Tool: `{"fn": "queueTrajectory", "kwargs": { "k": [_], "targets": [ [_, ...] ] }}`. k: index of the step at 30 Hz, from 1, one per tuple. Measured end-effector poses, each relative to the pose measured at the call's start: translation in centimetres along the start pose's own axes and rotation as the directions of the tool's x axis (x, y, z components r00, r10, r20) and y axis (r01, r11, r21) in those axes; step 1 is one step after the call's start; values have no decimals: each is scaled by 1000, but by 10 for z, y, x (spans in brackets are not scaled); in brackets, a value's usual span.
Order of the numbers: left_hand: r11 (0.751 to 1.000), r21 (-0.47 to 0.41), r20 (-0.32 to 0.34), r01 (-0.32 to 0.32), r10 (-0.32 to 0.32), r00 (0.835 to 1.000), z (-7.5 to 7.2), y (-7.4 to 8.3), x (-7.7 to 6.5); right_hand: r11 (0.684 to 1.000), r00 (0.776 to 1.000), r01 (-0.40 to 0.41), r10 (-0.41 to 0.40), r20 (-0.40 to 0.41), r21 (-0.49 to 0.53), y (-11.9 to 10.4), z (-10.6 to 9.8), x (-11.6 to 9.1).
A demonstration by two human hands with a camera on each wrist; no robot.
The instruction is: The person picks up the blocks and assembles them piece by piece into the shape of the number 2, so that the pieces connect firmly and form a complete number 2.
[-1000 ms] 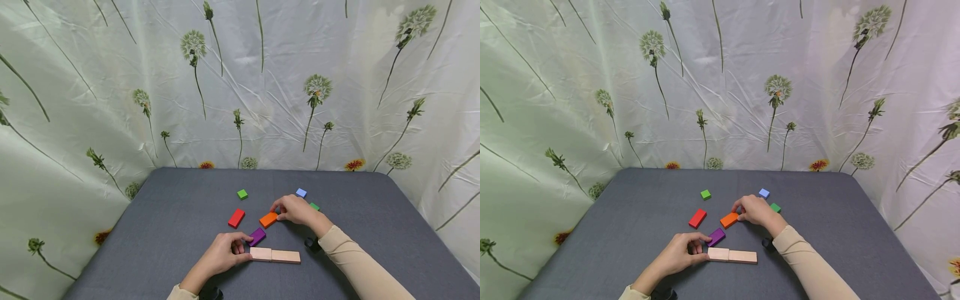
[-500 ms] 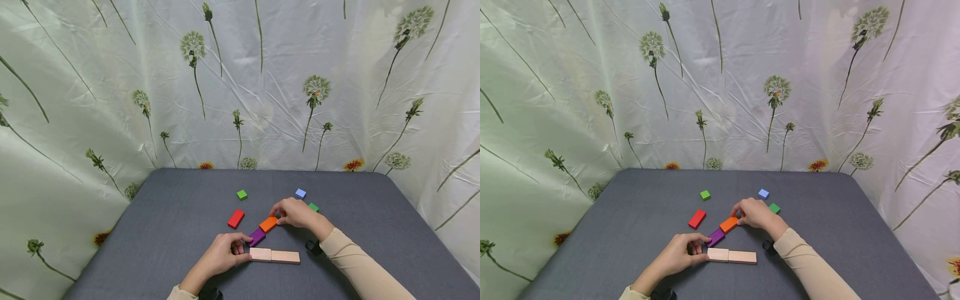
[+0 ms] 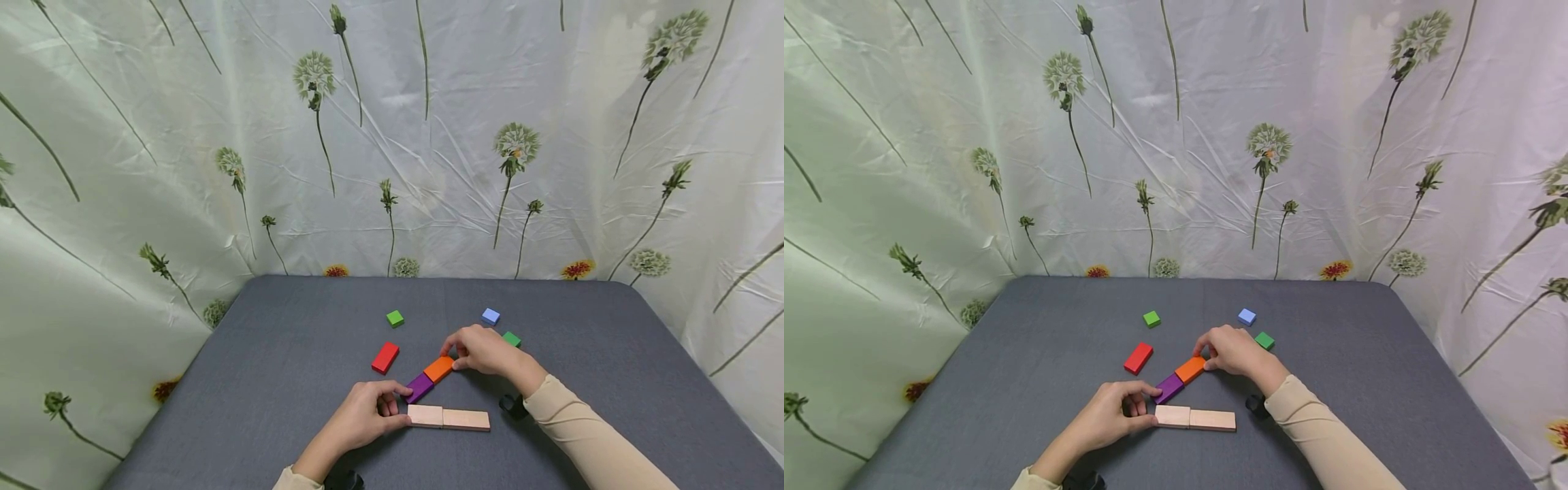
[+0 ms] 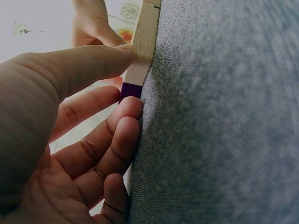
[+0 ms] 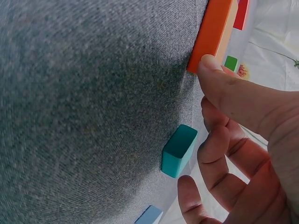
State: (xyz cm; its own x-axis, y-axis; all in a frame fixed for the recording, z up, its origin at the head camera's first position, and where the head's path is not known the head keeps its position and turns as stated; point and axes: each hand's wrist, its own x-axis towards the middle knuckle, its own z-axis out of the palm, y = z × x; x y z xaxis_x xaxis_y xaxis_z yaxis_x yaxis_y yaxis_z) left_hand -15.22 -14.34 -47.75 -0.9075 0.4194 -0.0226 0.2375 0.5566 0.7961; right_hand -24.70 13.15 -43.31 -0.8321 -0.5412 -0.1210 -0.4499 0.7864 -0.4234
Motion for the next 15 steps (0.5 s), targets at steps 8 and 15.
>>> {"fn": "queueTrajectory", "kwargs": {
  "k": [8,15],
  "targets": [
    [1000,6,3,11,-11,1000,0,0,0,1000,1000,8,-8,1,6,0,-1,-1],
    [1000,4,8,9,-9,1000,0,0,0,1000,1000,8,-8,15,7,0,0,0]
  ]
}}
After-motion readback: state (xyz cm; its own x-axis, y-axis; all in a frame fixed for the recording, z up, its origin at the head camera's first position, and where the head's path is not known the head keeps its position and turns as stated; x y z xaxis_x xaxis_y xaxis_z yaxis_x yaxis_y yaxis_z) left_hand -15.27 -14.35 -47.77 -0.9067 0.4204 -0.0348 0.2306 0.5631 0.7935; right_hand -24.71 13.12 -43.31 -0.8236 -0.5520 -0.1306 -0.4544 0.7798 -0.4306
